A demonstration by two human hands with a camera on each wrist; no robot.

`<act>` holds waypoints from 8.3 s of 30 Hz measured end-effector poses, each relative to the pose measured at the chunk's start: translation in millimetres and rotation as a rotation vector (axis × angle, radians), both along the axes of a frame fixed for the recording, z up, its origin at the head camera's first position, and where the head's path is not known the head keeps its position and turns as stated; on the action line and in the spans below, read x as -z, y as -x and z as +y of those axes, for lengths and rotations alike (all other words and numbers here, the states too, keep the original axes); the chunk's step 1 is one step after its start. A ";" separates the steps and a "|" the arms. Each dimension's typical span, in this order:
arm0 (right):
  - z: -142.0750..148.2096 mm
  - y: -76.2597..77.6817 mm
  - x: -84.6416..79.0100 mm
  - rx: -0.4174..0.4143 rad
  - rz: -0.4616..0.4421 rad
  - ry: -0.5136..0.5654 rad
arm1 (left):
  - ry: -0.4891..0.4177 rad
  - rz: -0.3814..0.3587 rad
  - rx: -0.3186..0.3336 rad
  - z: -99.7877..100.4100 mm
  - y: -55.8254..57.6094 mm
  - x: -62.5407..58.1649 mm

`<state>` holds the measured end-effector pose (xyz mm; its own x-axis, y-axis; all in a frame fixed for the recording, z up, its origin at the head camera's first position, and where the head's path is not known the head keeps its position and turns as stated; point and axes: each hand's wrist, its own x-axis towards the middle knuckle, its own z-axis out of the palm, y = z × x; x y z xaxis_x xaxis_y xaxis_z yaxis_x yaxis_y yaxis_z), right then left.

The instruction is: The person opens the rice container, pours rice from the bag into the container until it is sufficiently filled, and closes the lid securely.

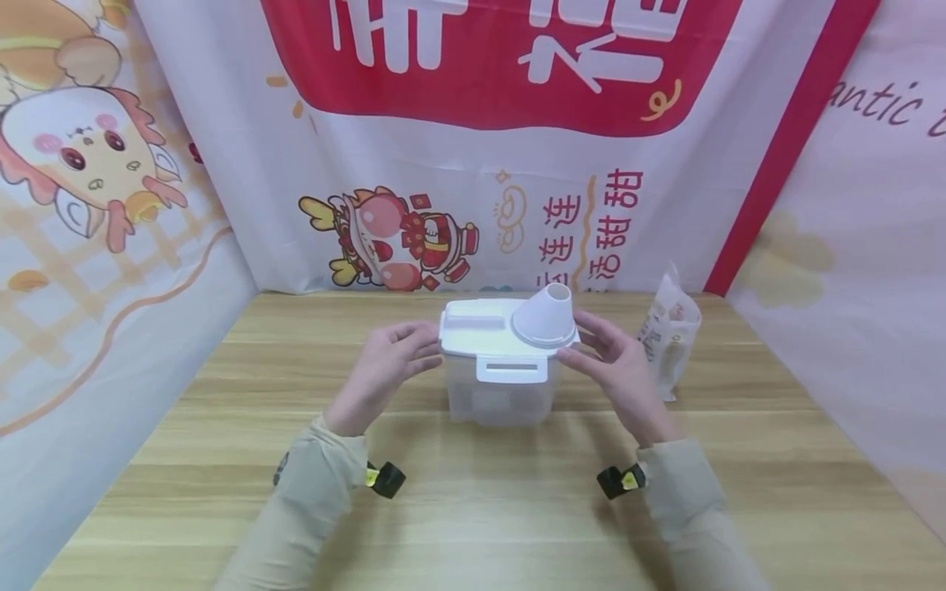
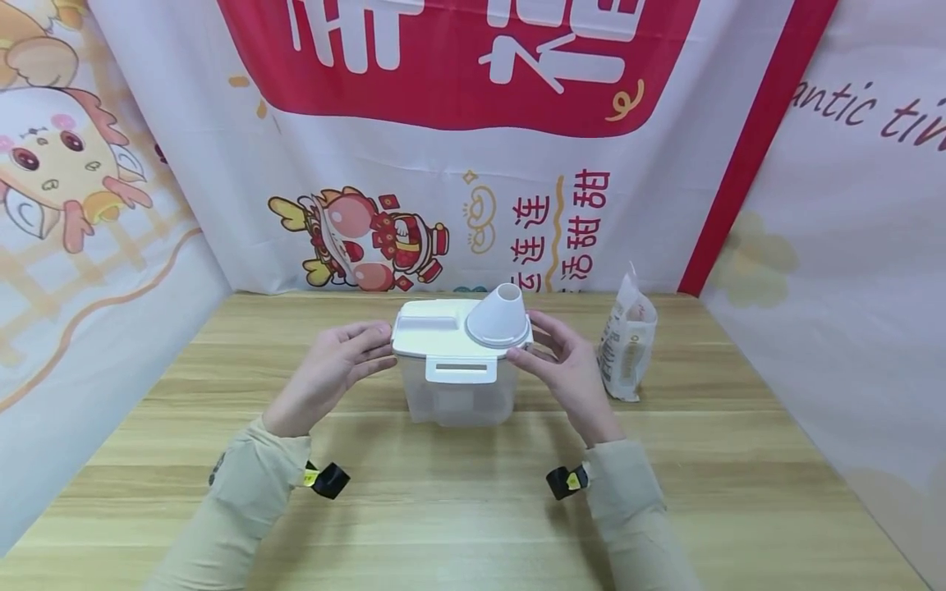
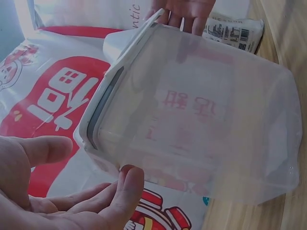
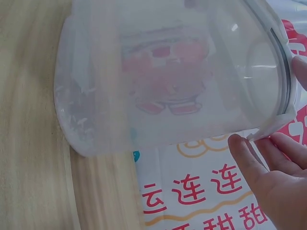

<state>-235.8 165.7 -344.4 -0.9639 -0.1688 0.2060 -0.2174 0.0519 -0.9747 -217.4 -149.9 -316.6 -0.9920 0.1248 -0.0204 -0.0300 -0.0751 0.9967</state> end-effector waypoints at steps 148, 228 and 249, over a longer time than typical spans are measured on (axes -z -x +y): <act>1.3 41.3 -13.9 -0.179 0.058 -0.252 | -0.249 -0.419 0.176 -29.3 35.5 -3.0; 4.6 41.6 -9.0 -0.158 0.065 -0.220 | -0.330 -0.458 0.186 -28.2 39.3 1.5; 3.1 40.3 -9.2 -0.167 0.067 -0.222 | -0.329 -0.476 0.131 -27.7 35.3 -3.1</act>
<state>-276.1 168.7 -335.1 -0.9044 -0.3722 0.2088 -0.3046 0.2204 -0.9266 -252.8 -177.6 -313.5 -0.8592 0.3206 -0.3988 -0.4977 -0.3431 0.7966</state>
